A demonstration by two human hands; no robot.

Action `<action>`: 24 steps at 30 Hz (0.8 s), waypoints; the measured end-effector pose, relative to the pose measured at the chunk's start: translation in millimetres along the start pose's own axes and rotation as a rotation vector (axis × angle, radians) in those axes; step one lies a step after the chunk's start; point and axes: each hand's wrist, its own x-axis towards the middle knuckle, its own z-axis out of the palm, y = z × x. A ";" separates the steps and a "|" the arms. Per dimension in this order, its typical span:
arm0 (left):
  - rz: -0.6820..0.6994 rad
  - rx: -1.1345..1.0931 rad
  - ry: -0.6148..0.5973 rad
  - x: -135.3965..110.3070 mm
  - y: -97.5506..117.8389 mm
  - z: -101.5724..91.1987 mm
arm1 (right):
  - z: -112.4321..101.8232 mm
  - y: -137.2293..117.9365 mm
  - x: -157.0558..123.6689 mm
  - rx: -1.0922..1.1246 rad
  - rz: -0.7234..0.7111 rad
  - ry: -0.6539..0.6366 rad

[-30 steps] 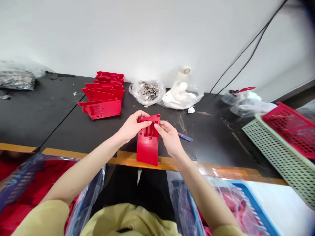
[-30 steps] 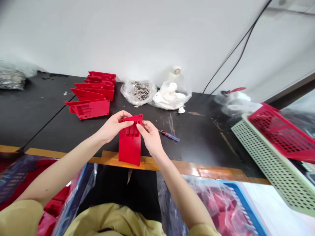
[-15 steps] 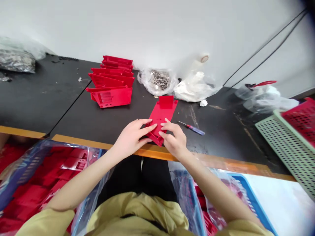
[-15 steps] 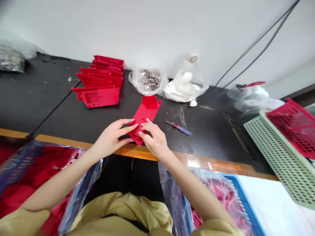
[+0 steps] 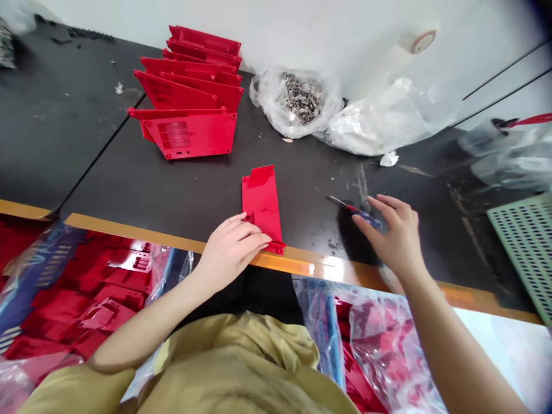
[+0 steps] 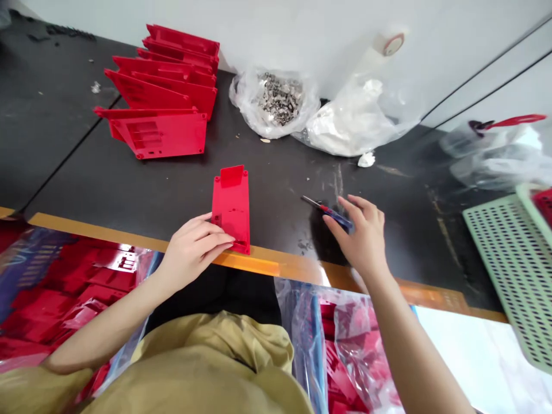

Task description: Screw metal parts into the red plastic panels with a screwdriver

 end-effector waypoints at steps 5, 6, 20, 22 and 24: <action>-0.034 -0.042 -0.059 -0.3 0.4 -1.8 | 7.1 -11.3 0.5 0.117 0.144 -0.043; -0.036 -0.050 -0.064 -0.5 0.1 -2.0 | 3.1 -22.0 0.6 0.223 0.214 -0.025; -0.040 -0.050 -0.081 -5.4 3.3 -3.3 | 8.9 -143.7 38.3 1.329 0.237 -0.391; -0.051 -0.030 -0.069 -7.9 3.5 -3.6 | 9.5 -152.7 35.9 1.200 0.035 -0.400; -0.053 -0.010 -0.073 -9.7 3.5 -4.1 | 11.5 -155.2 28.2 1.077 -0.143 -0.311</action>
